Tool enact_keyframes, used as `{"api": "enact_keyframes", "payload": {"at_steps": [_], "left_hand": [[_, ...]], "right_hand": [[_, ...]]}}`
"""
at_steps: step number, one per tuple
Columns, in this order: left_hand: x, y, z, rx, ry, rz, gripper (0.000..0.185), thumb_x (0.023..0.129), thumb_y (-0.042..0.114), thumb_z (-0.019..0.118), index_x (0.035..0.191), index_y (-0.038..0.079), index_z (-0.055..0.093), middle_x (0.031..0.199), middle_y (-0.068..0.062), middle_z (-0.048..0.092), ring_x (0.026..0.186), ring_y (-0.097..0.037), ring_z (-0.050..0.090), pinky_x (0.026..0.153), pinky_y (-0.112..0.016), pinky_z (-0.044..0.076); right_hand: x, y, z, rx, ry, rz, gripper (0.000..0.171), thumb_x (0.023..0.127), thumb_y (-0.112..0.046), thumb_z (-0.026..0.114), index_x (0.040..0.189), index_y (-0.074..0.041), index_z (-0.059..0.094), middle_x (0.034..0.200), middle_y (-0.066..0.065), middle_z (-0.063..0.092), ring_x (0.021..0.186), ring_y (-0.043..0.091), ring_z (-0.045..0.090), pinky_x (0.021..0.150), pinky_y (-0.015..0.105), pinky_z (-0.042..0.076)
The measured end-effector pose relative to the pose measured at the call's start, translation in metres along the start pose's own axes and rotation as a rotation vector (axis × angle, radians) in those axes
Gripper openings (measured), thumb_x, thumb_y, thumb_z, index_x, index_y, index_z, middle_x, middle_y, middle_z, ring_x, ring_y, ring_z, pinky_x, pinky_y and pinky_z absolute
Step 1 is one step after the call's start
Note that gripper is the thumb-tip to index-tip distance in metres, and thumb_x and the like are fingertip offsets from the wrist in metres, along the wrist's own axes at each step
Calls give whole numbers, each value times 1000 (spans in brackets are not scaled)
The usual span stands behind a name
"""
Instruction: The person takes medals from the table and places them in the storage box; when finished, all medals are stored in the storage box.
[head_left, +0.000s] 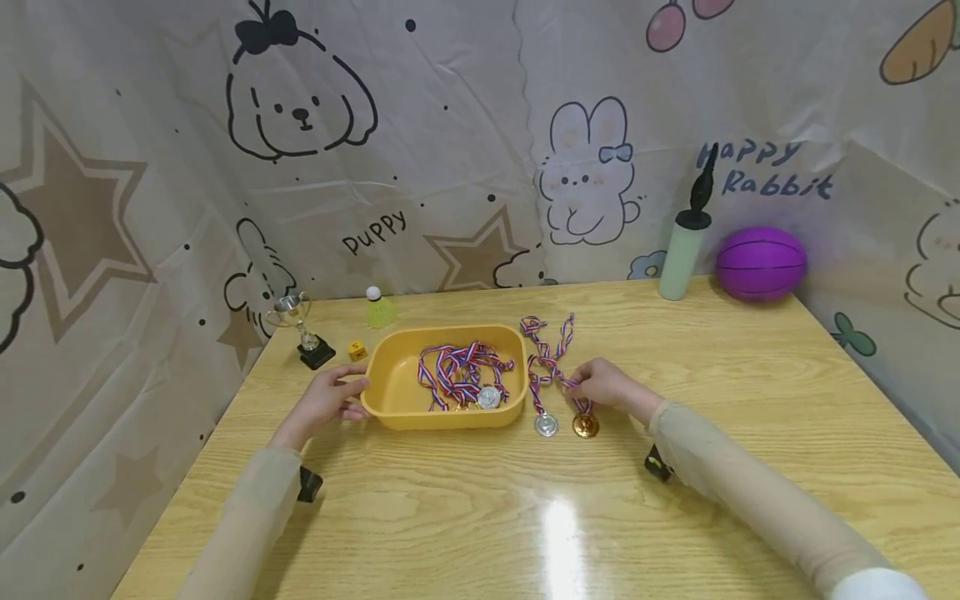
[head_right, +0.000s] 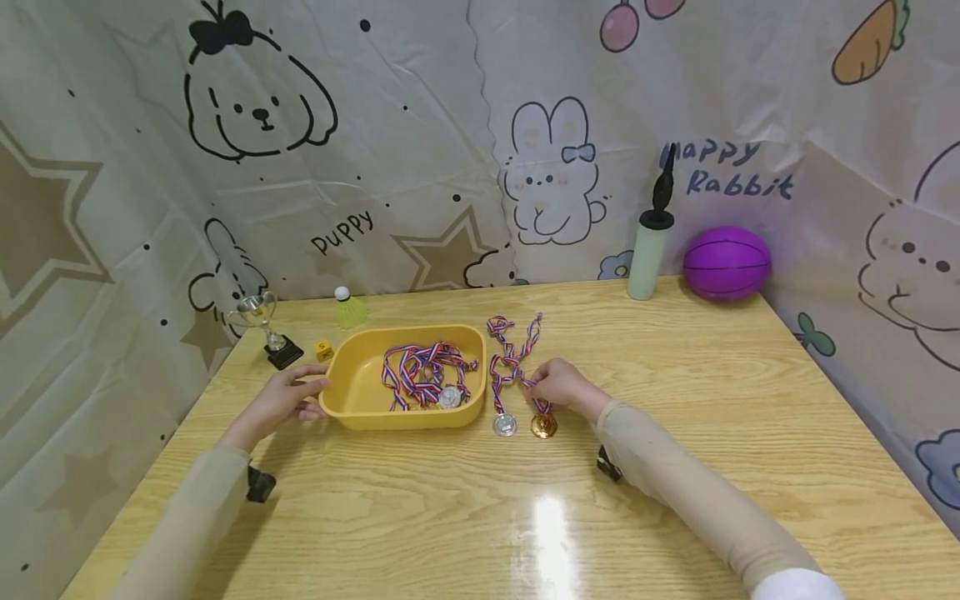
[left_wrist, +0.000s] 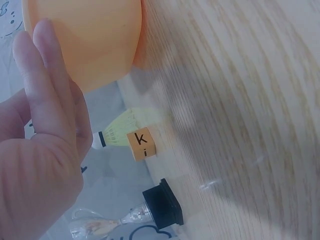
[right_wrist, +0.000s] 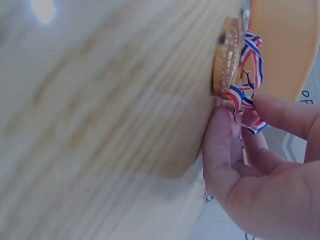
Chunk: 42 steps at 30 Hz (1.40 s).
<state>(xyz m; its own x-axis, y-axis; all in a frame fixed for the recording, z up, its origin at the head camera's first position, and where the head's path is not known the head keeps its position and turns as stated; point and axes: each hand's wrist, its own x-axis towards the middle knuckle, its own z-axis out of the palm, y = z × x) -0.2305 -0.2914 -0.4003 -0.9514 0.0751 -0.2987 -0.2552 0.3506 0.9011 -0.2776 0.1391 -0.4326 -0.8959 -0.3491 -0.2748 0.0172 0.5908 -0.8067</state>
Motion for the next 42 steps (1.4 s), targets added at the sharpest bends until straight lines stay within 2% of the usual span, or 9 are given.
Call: {"api": "enact_keyframes", "payload": {"at_steps": [6,9,14,23,31,37,42], "left_hand": [[-1,1,1,5,-2,0,51,102,15,46,146,-7,29,86,-8,68,61,-10,67,64,-26,61],[0,0,0,2,1,-6,51,102,16,46,146,-6,29,85,-7,68,61,-10,67,63,-26,61],[1,0,0,-5,-1,-5,51,102,15,46,146,-6,29,86,-7,68,61,-10,67,63,-25,61],[-1,0,0,-10,-7,5,51,102,14,46,145,-7,30,86,-6,67,61,-10,67,62,-23,61],[0,-1,0,-12,2,1,50,102,14,46,145,-6,30,88,-9,67,61,-10,67,63,-24,61],[0,0,0,-11,-1,-4,51,102,15,46,146,-5,30,88,-8,67,61,-10,67,62,-24,61],[0,0,0,-8,-7,-3,51,103,16,46,146,-6,30,89,-8,67,62,-11,67,62,-23,61]], "right_hand": [[-6,7,-9,244,-72,31,11,93,1,51,97,11,53,79,3,57,67,8,56,59,19,54],[-8,10,-13,364,-100,45,7,96,2,46,97,8,49,80,5,61,71,9,61,63,19,56],[-11,12,-18,467,-78,66,7,98,0,43,101,5,45,84,5,60,74,9,62,67,18,56],[-12,15,-23,533,-64,38,14,97,1,46,108,8,44,89,6,61,77,9,65,75,25,60],[-17,8,-29,493,-43,7,32,98,-4,49,120,16,41,87,3,66,74,6,69,65,19,58],[-20,2,-37,478,-12,27,27,98,-7,52,117,11,46,88,0,66,79,7,69,60,19,55],[-21,-7,-44,494,3,18,31,99,-9,51,121,11,44,87,-2,65,80,3,67,64,21,56]]}}
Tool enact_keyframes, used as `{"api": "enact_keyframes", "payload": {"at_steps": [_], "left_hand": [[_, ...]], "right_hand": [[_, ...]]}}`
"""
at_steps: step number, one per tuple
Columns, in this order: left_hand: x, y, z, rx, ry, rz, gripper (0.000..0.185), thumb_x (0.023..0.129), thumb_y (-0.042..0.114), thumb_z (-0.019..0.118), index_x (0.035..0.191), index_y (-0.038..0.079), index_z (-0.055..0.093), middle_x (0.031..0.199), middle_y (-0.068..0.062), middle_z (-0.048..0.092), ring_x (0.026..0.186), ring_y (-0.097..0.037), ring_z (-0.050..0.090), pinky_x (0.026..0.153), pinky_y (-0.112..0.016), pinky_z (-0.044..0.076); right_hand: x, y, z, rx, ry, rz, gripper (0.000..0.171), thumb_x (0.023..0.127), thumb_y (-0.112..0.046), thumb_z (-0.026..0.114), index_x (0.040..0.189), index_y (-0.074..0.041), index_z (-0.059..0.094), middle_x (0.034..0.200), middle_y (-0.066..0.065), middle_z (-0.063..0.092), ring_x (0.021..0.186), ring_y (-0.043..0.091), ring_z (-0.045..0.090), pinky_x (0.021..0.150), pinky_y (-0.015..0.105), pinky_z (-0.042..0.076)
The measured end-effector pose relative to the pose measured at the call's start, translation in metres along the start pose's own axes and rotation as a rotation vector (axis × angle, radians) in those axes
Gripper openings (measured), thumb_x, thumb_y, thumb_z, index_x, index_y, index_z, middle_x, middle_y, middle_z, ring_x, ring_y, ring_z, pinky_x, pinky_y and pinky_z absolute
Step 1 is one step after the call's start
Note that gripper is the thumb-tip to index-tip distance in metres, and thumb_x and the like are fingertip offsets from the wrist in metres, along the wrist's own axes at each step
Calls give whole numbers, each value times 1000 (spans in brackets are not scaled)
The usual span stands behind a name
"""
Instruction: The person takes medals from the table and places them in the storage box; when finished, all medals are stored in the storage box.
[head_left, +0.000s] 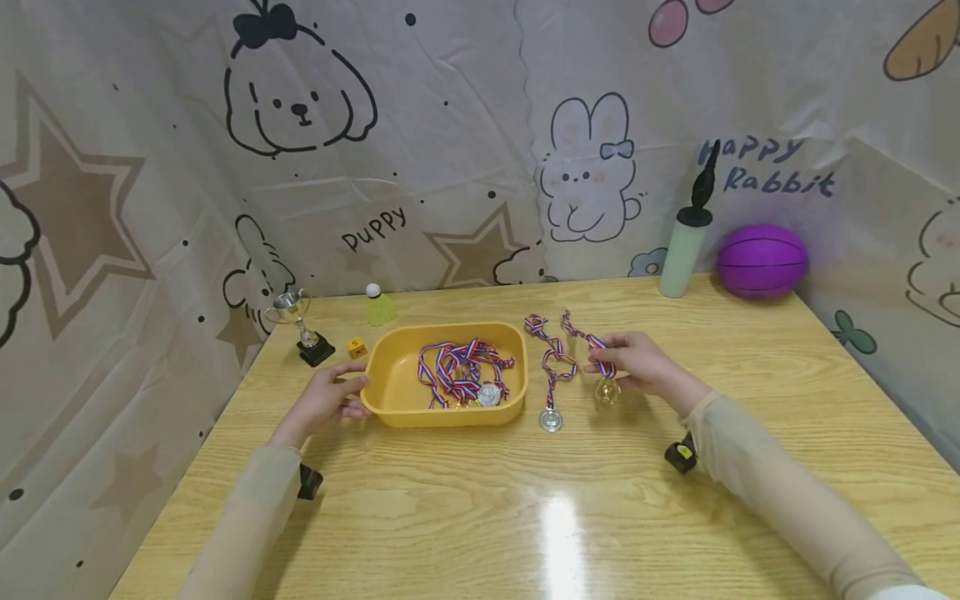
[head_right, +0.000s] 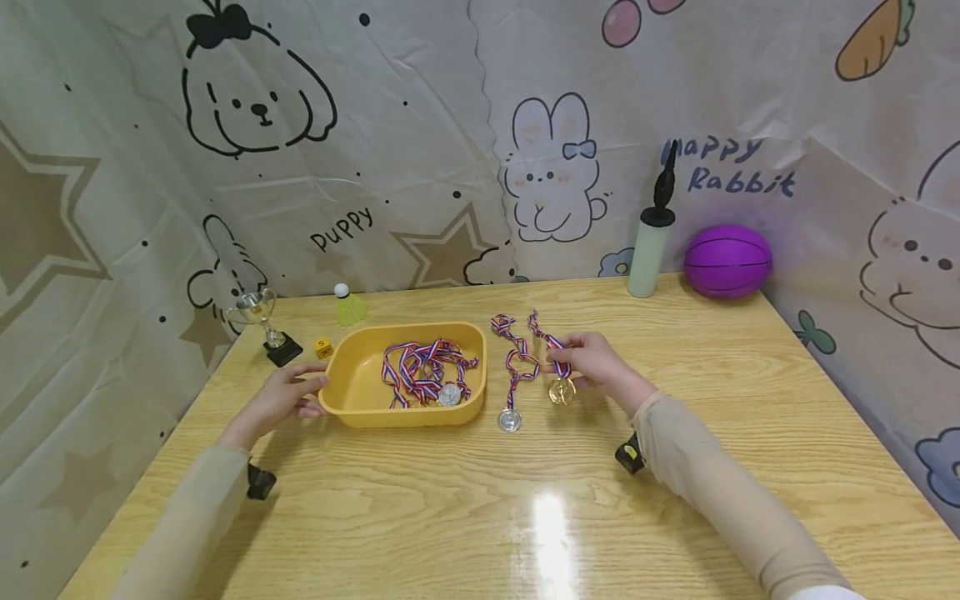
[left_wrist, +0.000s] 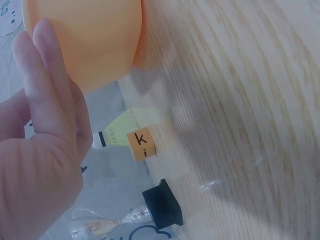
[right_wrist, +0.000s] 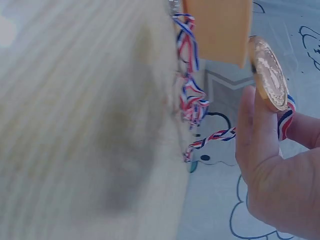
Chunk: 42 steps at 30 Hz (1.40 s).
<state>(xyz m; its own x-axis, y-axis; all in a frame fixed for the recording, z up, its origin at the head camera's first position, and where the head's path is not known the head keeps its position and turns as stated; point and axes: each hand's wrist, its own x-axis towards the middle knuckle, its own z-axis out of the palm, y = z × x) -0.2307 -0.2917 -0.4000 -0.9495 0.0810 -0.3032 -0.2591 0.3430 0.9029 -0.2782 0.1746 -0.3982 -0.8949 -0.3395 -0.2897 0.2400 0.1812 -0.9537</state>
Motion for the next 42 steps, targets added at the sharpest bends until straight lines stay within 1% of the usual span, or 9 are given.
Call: {"api": "enact_keyframes", "payload": {"at_steps": [6,12,17,21,24,28,31,37,42], "left_hand": [[2,-2,0,5,10,-8,49,102,15,46,145,-5,32,89,-8,67,62,-11,67,63,-24,61],[2,-2,-1,24,17,-6,48,103,15,45,145,-4,33,89,-7,67,62,-11,67,64,-25,61],[2,-1,0,20,20,-11,48,102,15,46,145,-3,33,90,-9,67,62,-11,67,64,-25,61],[-1,0,-1,-2,-3,17,51,101,18,50,143,-5,34,91,-9,67,63,-12,68,64,-25,61],[-3,0,-2,-4,-18,33,53,101,20,51,143,-7,33,90,-7,67,63,-12,68,64,-24,61],[-1,-1,-1,14,5,11,50,101,17,48,144,-4,34,90,-8,67,63,-11,68,65,-24,61],[2,-3,-2,22,14,1,48,102,15,46,145,-3,33,92,-10,67,62,-11,68,65,-25,61],[2,-4,-3,21,8,8,49,103,15,45,146,-4,32,97,-14,66,62,-11,67,65,-25,61],[2,-4,-2,22,15,8,48,103,15,45,145,-4,32,99,-16,66,62,-11,67,64,-25,61]], "right_hand": [[0,-17,1,-6,1,-39,38,100,-10,49,129,13,39,85,-8,64,82,1,67,71,24,58],[1,-36,8,-21,11,-66,34,100,-11,49,126,10,42,85,-8,66,82,2,67,67,25,57],[1,-57,17,-31,30,-68,28,99,-13,52,121,4,48,85,-7,66,83,6,69,66,27,58],[3,-72,26,-36,46,-75,24,98,-17,55,117,-2,51,85,-7,66,83,7,70,68,29,58],[4,-83,33,-32,46,-90,21,98,-16,56,115,-4,52,89,-5,65,84,9,70,68,29,57],[4,-98,45,-30,40,-114,20,98,-16,56,113,-4,53,94,1,63,84,10,70,65,28,55],[4,-109,55,-19,30,-139,18,98,-15,56,112,-5,54,94,1,63,83,10,70,66,29,56],[2,-128,77,61,-22,-214,9,97,-11,56,106,-7,56,92,-1,64,82,11,69,69,33,54],[6,-132,98,115,-68,-242,7,97,-9,55,105,-7,56,91,0,63,81,10,69,68,32,53]]}}
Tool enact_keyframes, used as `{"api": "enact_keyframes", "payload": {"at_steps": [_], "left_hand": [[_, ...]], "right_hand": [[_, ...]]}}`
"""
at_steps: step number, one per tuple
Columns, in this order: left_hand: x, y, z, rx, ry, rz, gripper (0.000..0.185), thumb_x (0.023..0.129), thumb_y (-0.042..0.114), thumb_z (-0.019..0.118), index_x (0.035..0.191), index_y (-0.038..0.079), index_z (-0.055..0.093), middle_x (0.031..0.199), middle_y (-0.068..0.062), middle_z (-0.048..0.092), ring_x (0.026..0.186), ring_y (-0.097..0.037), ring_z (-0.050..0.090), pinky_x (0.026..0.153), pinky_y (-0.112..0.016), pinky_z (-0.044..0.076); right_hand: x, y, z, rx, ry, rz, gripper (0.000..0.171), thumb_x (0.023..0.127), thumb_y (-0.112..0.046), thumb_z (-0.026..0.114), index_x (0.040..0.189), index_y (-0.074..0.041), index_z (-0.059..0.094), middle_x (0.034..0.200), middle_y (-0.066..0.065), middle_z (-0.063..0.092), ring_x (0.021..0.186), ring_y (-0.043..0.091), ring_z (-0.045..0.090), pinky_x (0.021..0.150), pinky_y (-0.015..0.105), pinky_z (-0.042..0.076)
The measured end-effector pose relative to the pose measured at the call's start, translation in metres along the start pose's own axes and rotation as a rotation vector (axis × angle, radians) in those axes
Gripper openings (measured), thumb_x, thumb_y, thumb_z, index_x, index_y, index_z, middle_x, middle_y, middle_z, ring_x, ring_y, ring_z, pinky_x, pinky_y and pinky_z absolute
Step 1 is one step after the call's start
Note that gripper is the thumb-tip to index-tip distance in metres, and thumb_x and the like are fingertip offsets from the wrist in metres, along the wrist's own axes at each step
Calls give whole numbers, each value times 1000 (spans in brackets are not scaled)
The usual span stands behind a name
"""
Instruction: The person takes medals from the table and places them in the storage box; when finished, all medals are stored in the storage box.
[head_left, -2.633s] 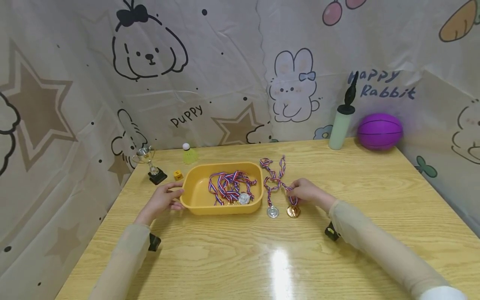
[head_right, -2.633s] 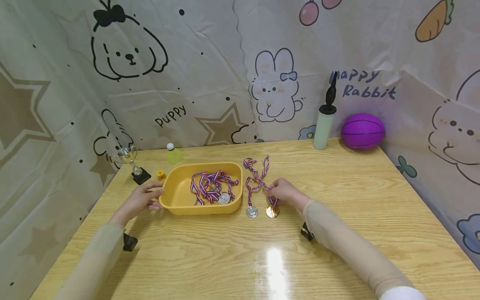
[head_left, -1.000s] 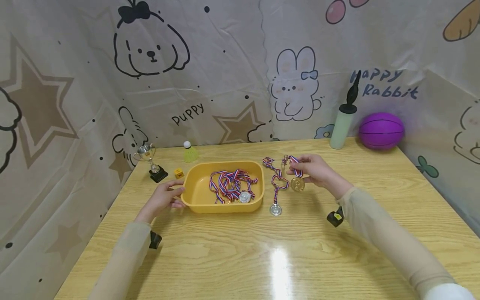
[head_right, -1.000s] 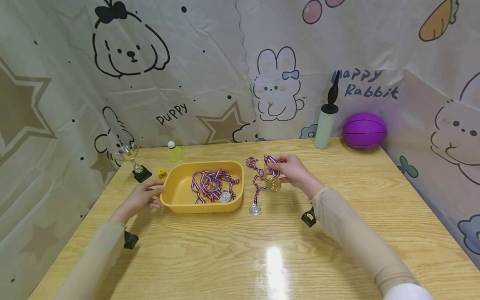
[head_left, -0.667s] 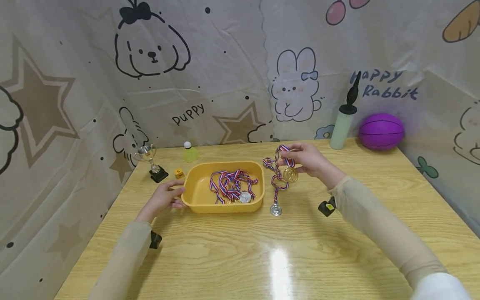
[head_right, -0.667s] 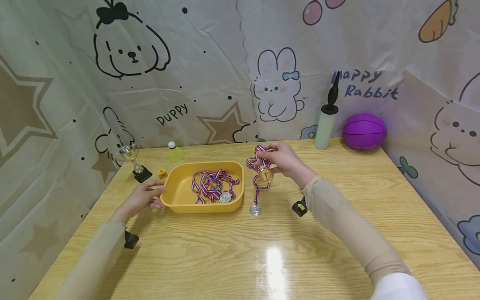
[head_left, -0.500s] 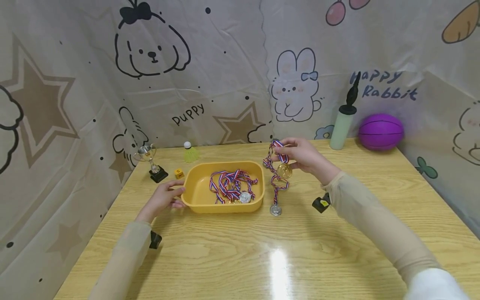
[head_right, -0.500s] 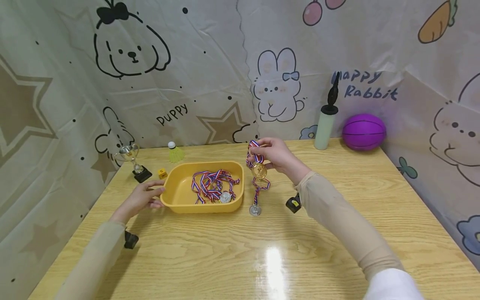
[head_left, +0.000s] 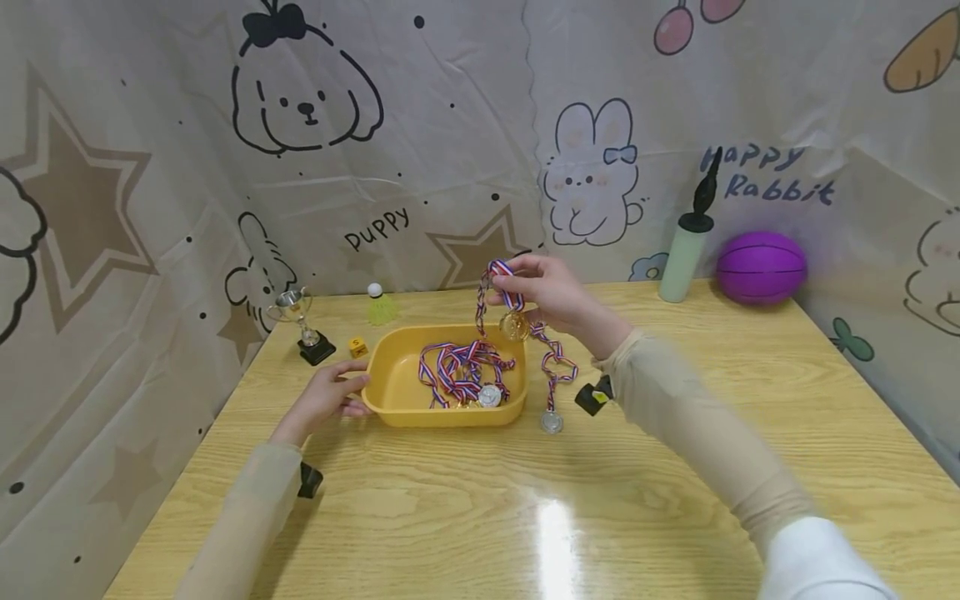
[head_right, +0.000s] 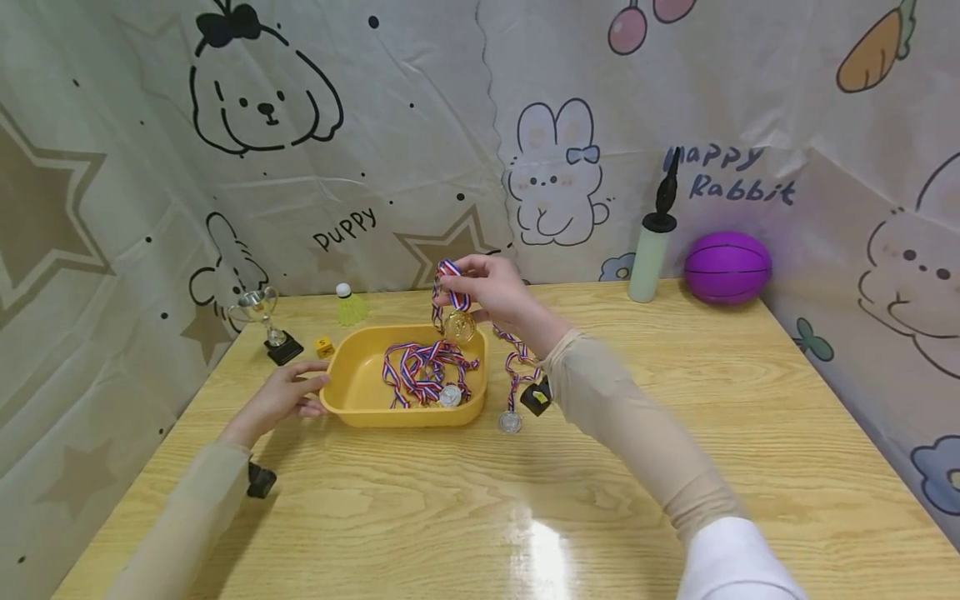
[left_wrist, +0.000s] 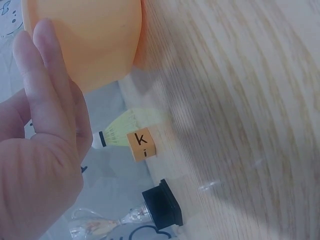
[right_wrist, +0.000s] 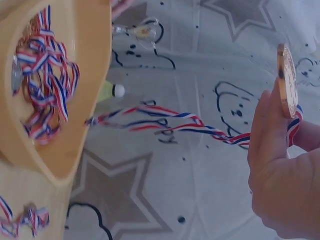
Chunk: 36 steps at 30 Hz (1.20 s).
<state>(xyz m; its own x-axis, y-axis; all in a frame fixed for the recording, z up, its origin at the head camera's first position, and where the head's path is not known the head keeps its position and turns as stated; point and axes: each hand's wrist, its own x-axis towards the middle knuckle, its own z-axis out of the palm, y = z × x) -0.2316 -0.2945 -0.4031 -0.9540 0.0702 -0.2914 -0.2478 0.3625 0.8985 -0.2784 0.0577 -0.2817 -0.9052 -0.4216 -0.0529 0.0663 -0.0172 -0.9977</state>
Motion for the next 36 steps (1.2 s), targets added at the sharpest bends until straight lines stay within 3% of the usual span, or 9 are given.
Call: {"api": "enact_keyframes", "payload": {"at_steps": [7,13,19,23,27,32,36], "left_hand": [[1,-3,1,-11,-1,17,49,102,13,46,145,-6,32,94,-12,67,62,-11,68,64,-26,62],[0,-2,1,-27,-7,31,50,102,13,47,145,-7,30,99,-19,67,62,-12,69,63,-26,62],[1,-2,0,-21,-7,36,50,102,14,46,145,-7,30,112,-31,61,62,-12,69,63,-26,61],[0,-1,1,-20,-12,38,50,102,14,45,145,-7,30,117,-35,57,63,-12,69,64,-25,61],[0,-1,0,-18,-15,38,50,102,14,45,145,-6,30,118,-34,57,63,-11,69,65,-26,62],[0,-1,0,-22,-15,33,51,102,15,46,146,-6,30,114,-32,60,62,-11,69,65,-26,62],[0,-2,0,-29,-9,32,50,102,14,46,145,-7,30,109,-30,63,62,-11,69,63,-26,61]], "right_hand": [[13,24,27,-4,-11,86,12,95,-8,59,107,-4,58,88,2,65,80,12,70,54,23,48],[27,50,48,-23,-4,122,12,94,-10,62,104,-4,60,88,8,68,68,8,68,44,20,37],[36,74,66,13,17,152,13,93,-6,61,105,-1,60,93,13,67,66,9,67,46,20,47],[40,90,72,-51,50,135,9,93,-7,62,100,-2,61,88,18,70,54,7,62,39,20,32],[43,105,73,-119,94,138,8,92,-8,64,97,-2,63,87,21,71,41,6,43,36,20,23],[46,120,73,-208,117,178,11,90,-9,66,97,-1,63,79,11,66,50,7,47,38,17,33],[46,127,73,-279,112,200,18,90,-12,67,104,-1,64,84,4,59,62,9,53,43,18,42]]}}
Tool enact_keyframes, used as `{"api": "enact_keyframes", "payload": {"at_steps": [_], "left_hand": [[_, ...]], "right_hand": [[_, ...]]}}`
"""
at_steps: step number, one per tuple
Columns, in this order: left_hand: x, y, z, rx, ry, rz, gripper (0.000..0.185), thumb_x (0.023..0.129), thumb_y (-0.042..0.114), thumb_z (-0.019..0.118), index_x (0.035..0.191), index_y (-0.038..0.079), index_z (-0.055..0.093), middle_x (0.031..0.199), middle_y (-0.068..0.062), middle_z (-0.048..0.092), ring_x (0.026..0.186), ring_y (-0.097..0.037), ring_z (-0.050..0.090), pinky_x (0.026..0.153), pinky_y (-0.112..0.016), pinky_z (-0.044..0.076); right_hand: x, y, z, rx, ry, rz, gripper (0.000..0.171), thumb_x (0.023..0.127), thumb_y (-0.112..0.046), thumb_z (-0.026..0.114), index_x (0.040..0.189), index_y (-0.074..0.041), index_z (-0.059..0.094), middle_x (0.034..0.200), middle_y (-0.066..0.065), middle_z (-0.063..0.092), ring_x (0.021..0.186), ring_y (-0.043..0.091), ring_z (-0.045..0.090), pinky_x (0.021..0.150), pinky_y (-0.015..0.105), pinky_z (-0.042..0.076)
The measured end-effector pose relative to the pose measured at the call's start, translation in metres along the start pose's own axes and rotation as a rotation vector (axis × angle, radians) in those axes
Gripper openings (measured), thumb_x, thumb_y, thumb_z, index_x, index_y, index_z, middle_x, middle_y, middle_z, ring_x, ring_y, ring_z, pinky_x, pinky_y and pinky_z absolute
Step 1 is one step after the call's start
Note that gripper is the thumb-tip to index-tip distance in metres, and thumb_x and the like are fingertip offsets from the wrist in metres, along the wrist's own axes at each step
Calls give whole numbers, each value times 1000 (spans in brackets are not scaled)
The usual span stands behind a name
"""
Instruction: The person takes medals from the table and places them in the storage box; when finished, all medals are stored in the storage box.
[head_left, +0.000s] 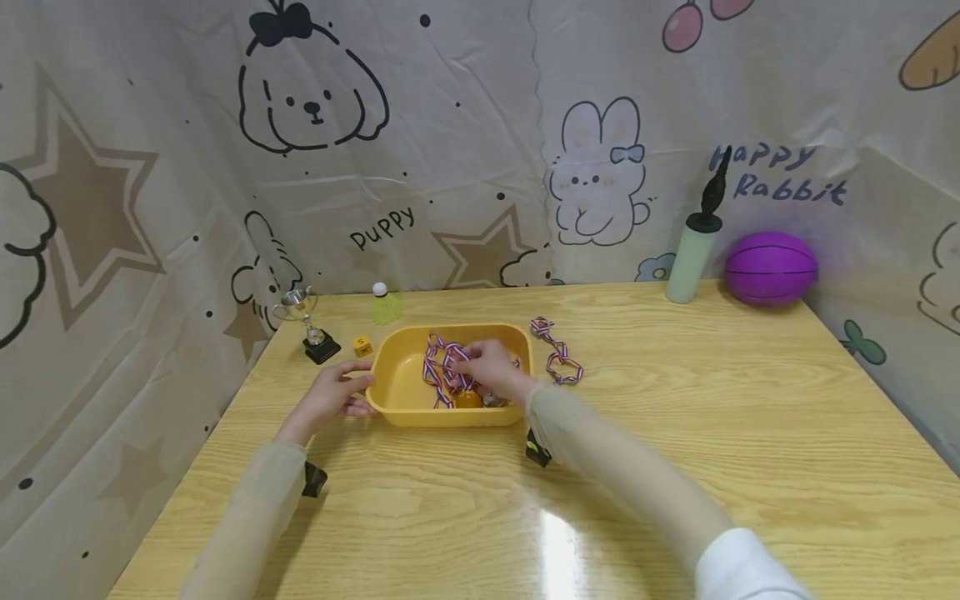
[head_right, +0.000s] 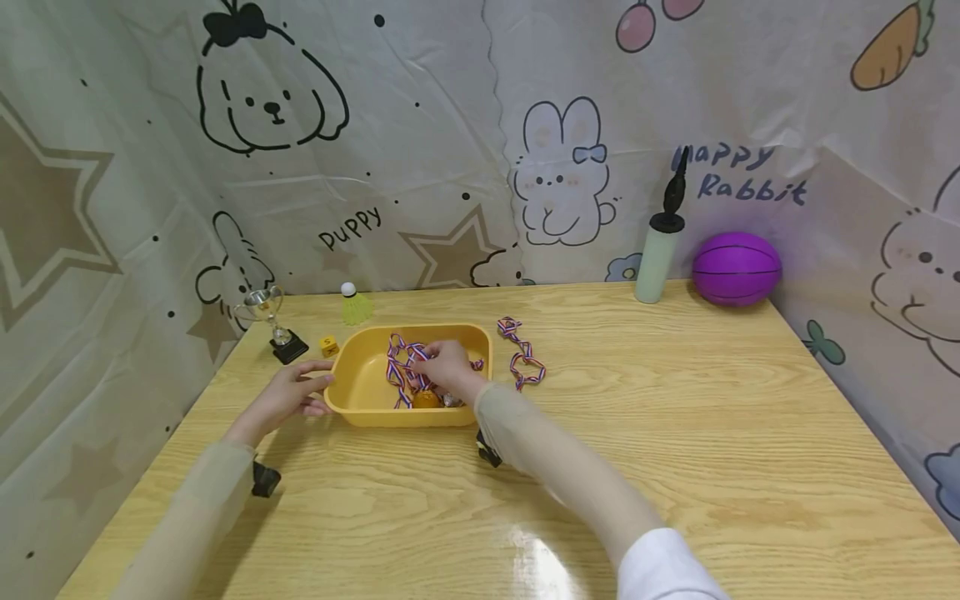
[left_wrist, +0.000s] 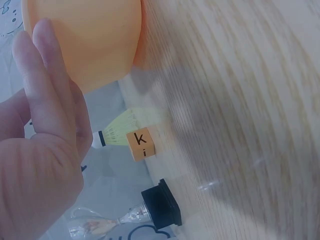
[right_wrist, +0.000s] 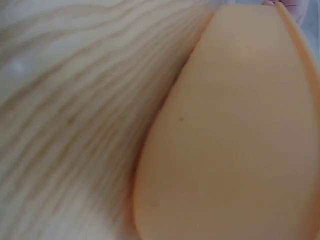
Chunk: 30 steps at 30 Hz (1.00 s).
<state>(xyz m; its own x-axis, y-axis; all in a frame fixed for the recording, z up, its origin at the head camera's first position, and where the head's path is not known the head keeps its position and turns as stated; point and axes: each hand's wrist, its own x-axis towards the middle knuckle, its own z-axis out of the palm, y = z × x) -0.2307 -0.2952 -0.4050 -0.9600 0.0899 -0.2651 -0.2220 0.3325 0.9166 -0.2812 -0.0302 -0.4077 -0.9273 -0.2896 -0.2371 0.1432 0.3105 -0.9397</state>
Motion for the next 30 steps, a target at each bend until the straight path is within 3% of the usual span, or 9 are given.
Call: {"api": "enact_keyframes", "payload": {"at_steps": [3,10,19,30], "left_hand": [[0,0,0,-3,0,3,50,102,13,46,145,-7,30,109,-30,62,62,-11,68,63,-25,61],[0,0,0,-3,7,6,50,102,13,46,145,-7,31,105,-26,65,62,-11,69,63,-25,61],[0,1,0,0,7,1,49,102,13,46,145,-7,31,104,-25,65,62,-11,69,63,-25,61],[0,0,1,-4,10,-4,49,102,13,46,145,-7,31,106,-27,64,61,-11,69,63,-25,61]], "right_hand": [[0,4,1,-29,-14,-6,21,90,-10,67,107,1,64,87,4,59,63,9,56,45,19,47],[0,11,2,-41,-51,-30,11,90,-8,65,96,2,66,87,9,66,62,9,64,46,21,53],[1,13,3,-126,-14,-83,12,88,-8,67,93,2,67,80,6,62,58,8,50,45,17,42],[3,12,-1,-164,-16,-105,26,76,-12,80,100,-4,72,105,9,64,87,15,55,66,21,49]]}}
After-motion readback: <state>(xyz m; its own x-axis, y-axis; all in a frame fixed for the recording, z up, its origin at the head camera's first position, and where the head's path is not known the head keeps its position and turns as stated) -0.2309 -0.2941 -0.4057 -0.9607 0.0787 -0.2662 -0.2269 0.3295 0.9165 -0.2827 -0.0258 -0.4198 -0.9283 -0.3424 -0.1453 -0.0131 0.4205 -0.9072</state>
